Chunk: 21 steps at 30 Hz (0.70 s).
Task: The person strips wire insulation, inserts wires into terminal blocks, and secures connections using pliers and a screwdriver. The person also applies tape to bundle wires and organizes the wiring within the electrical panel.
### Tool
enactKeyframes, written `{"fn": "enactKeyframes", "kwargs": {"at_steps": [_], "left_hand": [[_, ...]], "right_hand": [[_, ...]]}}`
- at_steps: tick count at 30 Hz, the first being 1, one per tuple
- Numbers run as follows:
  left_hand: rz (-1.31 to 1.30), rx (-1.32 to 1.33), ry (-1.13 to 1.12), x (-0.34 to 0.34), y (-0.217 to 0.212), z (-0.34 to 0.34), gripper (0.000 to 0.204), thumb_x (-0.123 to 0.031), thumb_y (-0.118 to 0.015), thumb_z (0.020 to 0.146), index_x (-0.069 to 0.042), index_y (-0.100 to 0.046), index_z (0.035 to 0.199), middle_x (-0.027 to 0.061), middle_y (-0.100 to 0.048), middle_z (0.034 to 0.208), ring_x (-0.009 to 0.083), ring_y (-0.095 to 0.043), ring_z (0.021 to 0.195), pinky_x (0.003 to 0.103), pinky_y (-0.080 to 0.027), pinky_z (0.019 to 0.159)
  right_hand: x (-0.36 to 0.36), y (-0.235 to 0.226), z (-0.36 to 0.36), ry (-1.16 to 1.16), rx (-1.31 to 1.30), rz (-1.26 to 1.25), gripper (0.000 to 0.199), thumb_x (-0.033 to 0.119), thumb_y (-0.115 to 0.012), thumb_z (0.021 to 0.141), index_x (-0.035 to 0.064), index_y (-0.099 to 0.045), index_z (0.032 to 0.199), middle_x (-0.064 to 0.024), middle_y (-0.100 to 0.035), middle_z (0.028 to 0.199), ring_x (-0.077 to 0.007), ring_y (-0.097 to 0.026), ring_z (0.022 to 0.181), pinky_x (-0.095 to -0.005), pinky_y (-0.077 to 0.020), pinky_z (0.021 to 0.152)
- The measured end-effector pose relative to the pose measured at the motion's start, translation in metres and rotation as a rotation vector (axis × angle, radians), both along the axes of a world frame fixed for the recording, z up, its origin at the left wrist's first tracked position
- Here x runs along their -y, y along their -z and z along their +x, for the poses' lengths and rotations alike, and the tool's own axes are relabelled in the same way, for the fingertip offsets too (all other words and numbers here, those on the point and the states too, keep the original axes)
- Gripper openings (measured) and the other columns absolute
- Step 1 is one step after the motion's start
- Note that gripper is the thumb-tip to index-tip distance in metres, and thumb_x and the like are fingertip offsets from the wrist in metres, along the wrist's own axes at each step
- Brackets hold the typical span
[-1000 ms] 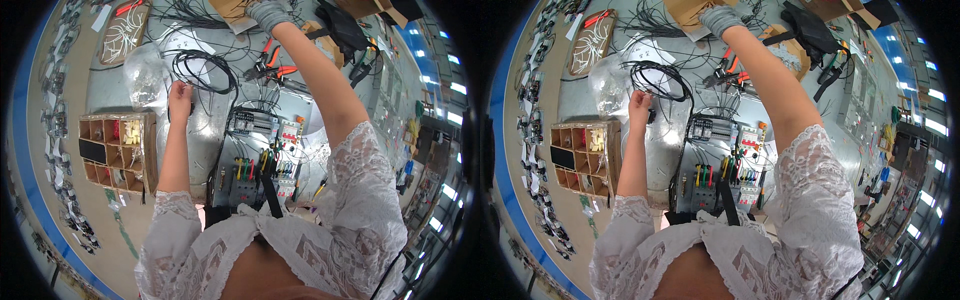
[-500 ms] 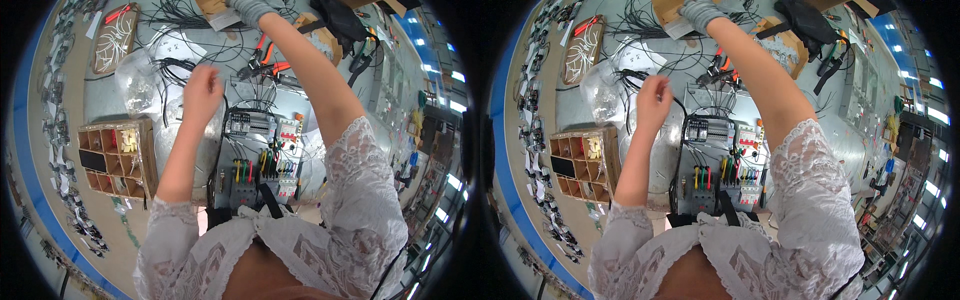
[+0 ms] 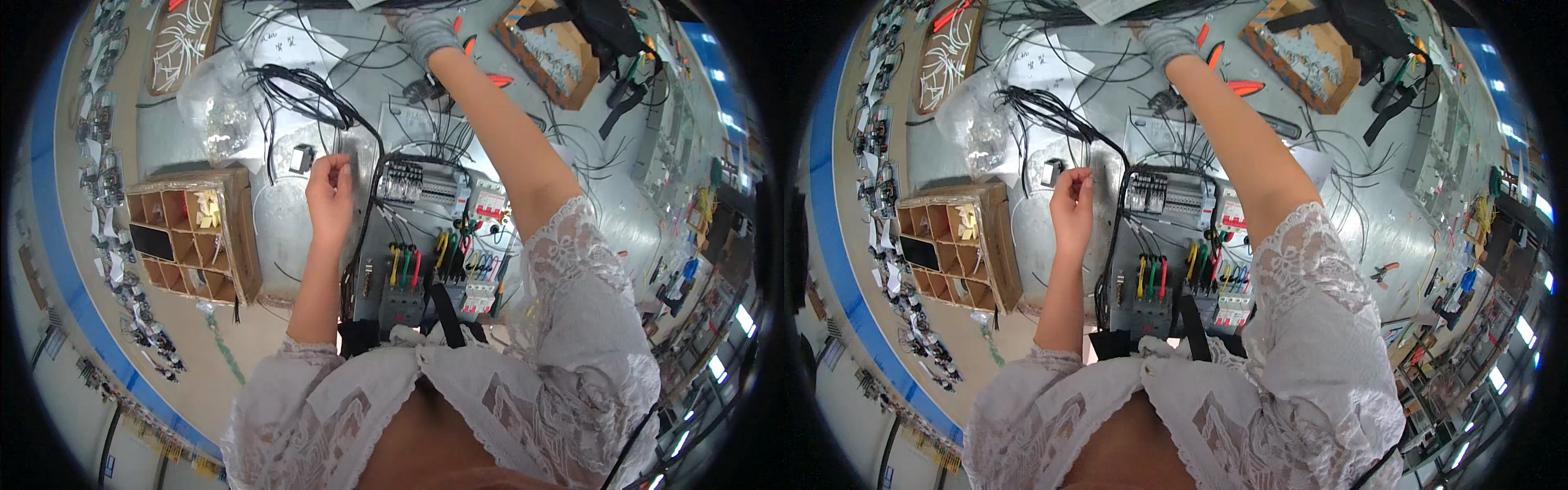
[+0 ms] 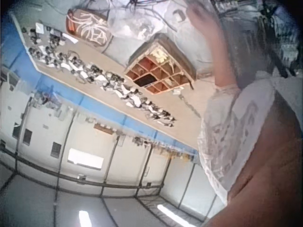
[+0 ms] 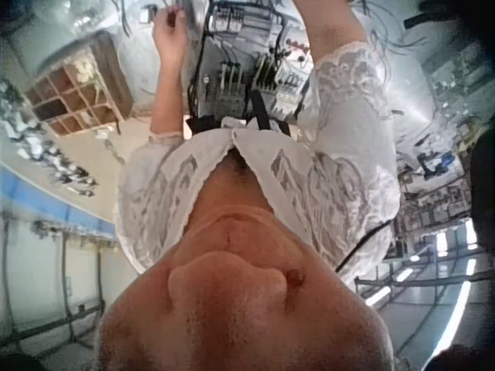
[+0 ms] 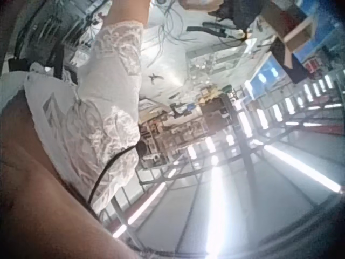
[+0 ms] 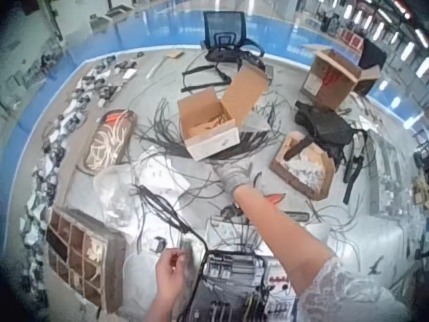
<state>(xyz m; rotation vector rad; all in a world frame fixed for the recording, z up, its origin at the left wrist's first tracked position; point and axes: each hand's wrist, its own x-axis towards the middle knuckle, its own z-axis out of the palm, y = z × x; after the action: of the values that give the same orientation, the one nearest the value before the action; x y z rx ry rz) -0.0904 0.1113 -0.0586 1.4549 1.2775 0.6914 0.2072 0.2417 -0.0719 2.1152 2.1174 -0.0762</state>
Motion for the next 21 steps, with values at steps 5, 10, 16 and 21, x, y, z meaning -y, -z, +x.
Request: {"fn": "enactKeyframes", "kwargs": {"at_steps": [5, 10, 16, 21], "left_hand": [[0.005, -0.122, 0.132, -0.014, 0.005, 0.007, 0.013, -0.001, -0.055, 0.085, 0.001, -0.059, 0.097, 0.0084, -0.058, 0.083, 0.0149, -0.055, 0.07, 0.026, -0.045, 0.065], [0.063, -0.102, 0.172, -0.021, 0.019, 0.024, 0.015, -0.002, -0.056, 0.086, 0.001, -0.059, 0.1, 0.0058, -0.061, 0.087, 0.0102, -0.055, 0.074, 0.024, -0.046, 0.068], [0.055, -0.127, 0.158, -0.021, 0.031, 0.017, 0.016, -0.001, -0.055, 0.086, 0.001, -0.059, 0.101, 0.0064, -0.061, 0.089, 0.0116, -0.056, 0.075, 0.024, -0.046, 0.071], [0.067, -0.057, 0.214, -0.025, 0.041, 0.022, 0.016, 0.001, -0.056, 0.083, 0.0, -0.059, 0.098, 0.012, -0.059, 0.086, 0.0205, -0.058, 0.072, 0.029, -0.047, 0.068]], "right_hand": [[-0.01, 0.001, 0.005, -0.021, 0.032, -0.023, 0.022, 0.011, -0.057, 0.078, 0.006, -0.058, 0.1, -0.0143, -0.062, 0.091, -0.0288, -0.062, 0.084, -0.037, -0.0494, 0.073], [-0.006, 0.005, 0.014, -0.025, 0.047, -0.062, 0.02, 0.01, -0.056, 0.077, 0.005, -0.059, 0.097, -0.0157, -0.062, 0.087, -0.0301, -0.062, 0.081, -0.0376, -0.0491, 0.071], [0.011, -0.003, 0.024, -0.017, -0.05, -0.042, 0.018, 0.01, -0.055, 0.076, 0.0039, -0.06, 0.093, -0.0173, -0.062, 0.082, -0.0315, -0.062, 0.078, -0.0383, -0.0487, 0.069], [0.1, -0.07, 0.036, 0.238, -0.577, -0.072, 0.014, 0.009, -0.057, 0.074, 0.0036, -0.059, 0.087, -0.0182, -0.06, 0.076, -0.0341, -0.06, 0.074, -0.0396, -0.0477, 0.065]]}}
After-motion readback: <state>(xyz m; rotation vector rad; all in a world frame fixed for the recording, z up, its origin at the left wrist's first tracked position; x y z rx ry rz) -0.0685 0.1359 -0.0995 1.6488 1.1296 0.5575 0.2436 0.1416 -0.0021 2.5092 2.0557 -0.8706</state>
